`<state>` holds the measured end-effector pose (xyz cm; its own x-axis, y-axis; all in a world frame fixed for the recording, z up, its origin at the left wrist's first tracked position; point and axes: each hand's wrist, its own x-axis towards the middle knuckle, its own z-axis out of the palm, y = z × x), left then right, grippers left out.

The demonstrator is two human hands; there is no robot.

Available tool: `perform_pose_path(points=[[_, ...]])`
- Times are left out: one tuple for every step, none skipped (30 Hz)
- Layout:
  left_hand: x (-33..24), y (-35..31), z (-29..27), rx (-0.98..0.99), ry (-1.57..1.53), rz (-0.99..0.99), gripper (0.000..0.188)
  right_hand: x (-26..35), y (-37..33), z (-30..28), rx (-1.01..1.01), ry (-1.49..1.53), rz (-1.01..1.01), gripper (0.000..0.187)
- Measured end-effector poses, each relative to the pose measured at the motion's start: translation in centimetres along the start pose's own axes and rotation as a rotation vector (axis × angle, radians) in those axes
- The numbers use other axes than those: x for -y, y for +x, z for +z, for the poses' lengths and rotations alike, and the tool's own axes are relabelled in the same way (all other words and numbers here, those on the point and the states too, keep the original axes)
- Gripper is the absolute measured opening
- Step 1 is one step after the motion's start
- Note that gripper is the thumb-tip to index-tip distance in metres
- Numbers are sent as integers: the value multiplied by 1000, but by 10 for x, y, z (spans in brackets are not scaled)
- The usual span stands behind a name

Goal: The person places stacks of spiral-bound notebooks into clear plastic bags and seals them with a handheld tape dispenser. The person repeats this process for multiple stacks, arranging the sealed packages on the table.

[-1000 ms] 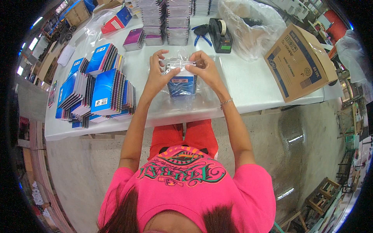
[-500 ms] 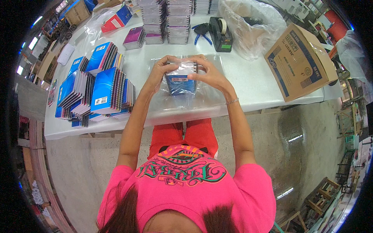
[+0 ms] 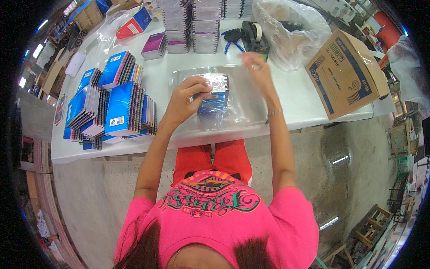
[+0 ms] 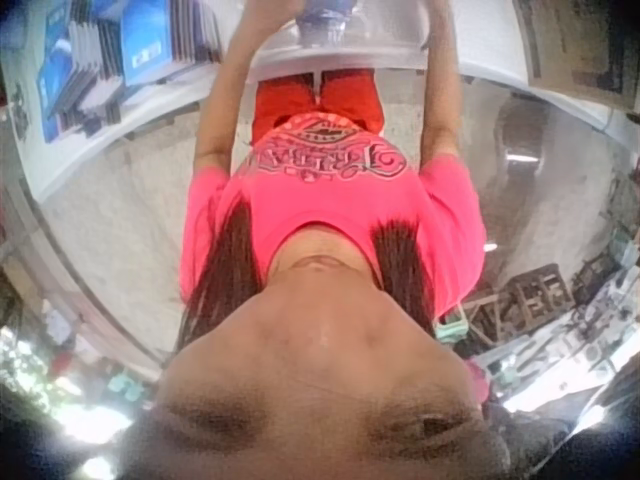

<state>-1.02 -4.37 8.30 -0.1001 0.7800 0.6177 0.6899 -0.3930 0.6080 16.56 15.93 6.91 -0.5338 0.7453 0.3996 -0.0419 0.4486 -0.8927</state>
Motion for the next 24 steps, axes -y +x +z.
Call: perform_pose_path(points=[[-1,-2,1,-24,-1,-18,15,-16,23,-11,-162,-133,-35,34],[-3,-2,4,-41,-12,-26,15,-49,47,-32,-292,-153,16,39],[-4,1,9,-42,-20,4,15,-89,68,-60,-433,-180,68,44],[-6,7,16,-38,-44,46,15,-126,84,-98,-484,-232,110,47],[-5,10,20,-47,-55,78,15,-147,94,-124,-517,-274,149,50],[-3,6,18,-56,-25,81,17,-152,103,-118,-428,-207,271,51],[-1,2,15,-67,7,84,19,-149,114,-109,-334,-143,390,52],[-1,-1,14,-76,33,91,21,-145,123,-103,-242,-87,507,53],[0,-4,13,-94,57,91,20,-140,131,-97,-221,-103,462,53],[0,-2,14,-94,67,117,18,-141,136,-104,-252,-83,477,50],[-1,1,15,-92,73,144,16,-141,139,-113,-287,-62,493,47],[-3,4,17,-89,76,175,14,-143,141,-122,-326,-44,509,45],[-2,0,16,-92,71,138,13,-136,142,-108,-332,40,530,30],[-2,-3,14,-97,66,103,11,-129,137,-91,-321,51,449,28],[-1,-4,12,-104,57,73,10,-122,129,-77,-315,61,364,26],[-2,-4,13,-106,29,61,10,-122,124,-78,-328,60,277,25],[-1,-4,14,-108,1,50,9,-122,120,-82,-333,124,297,22],[-1,-4,15,-110,-27,38,9,-123,115,-85,-338,189,316,19],[-1,-2,17,-113,-32,52,9,-125,109,-93,-352,249,335,17],[0,-4,16,-123,-20,52,9,-124,101,-83,-364,300,356,18],[2,-5,16,-132,-8,52,9,-126,88,-71,-377,351,377,19],[1,-4,17,-130,23,68,9,-129,79,-72,-409,393,392,20],[0,-3,17,-128,52,85,9,-130,76,-75,-438,251,393,20],[-1,-2,18,-125,80,103,9,-132,73,-76,-466,107,393,21]])
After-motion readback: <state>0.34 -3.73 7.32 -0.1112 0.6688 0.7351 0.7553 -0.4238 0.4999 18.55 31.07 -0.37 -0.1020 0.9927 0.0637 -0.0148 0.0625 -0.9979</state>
